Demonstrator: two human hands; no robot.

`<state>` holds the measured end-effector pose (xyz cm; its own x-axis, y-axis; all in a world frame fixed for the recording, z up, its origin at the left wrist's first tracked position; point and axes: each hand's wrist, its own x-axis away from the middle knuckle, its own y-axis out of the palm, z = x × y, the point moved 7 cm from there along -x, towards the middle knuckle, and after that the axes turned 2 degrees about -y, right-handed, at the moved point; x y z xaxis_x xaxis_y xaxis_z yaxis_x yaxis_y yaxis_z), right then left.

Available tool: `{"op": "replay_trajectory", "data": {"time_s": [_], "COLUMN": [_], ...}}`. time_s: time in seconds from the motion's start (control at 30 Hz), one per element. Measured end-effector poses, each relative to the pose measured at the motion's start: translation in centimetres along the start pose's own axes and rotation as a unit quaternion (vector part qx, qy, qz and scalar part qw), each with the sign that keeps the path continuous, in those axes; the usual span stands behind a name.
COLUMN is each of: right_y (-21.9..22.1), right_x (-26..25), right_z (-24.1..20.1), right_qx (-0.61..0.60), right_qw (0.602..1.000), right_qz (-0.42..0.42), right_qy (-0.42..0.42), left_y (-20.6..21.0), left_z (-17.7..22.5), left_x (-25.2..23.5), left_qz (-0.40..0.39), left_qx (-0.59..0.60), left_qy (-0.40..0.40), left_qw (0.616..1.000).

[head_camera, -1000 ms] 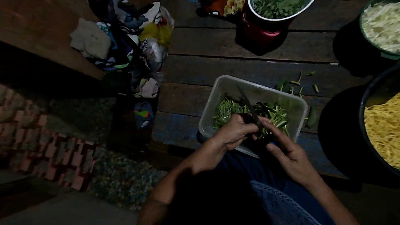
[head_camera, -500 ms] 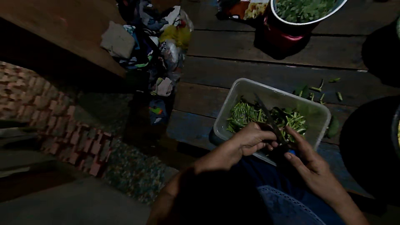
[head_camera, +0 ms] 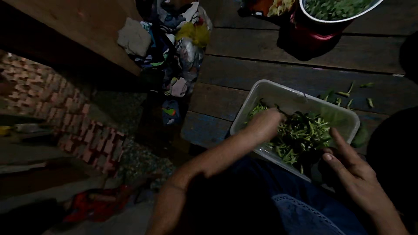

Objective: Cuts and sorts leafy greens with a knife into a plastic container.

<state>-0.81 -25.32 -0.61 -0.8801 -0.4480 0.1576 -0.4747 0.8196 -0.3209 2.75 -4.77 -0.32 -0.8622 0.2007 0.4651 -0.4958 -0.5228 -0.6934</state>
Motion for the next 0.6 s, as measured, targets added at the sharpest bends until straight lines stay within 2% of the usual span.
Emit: {"op": "replay_trajectory", "data": {"time_s": [0.1,0.27,0.43,0.6], "right_y": [0.0,-0.1,0.1,0.2], "right_x": [0.0,0.1,0.1,-0.6], "right_z": [0.3,0.7,0.9,0.2], "right_qx": [-0.010,-0.024,-0.040,-0.109], "right_qw": [1.000,1.000,0.999,0.993], "right_qz": [0.003,0.002,-0.007,-0.013], "right_qy": [-0.005,-0.020,-0.027,-0.041], "left_y": [-1.4,0.6,1.0,-2.5], "left_z": [-2.2,-3.0,-3.1,-0.5], "left_x": [-2.4,-4.3,-4.2,-0.5], "left_qz": [-0.002,-0.077,-0.081,-0.041], "left_qx": [-0.116,-0.267,-0.307,-0.314], "left_qy": [-0.042,-0.145,-0.158,-0.175], "left_qw": [0.992,0.950,0.935,0.932]}}
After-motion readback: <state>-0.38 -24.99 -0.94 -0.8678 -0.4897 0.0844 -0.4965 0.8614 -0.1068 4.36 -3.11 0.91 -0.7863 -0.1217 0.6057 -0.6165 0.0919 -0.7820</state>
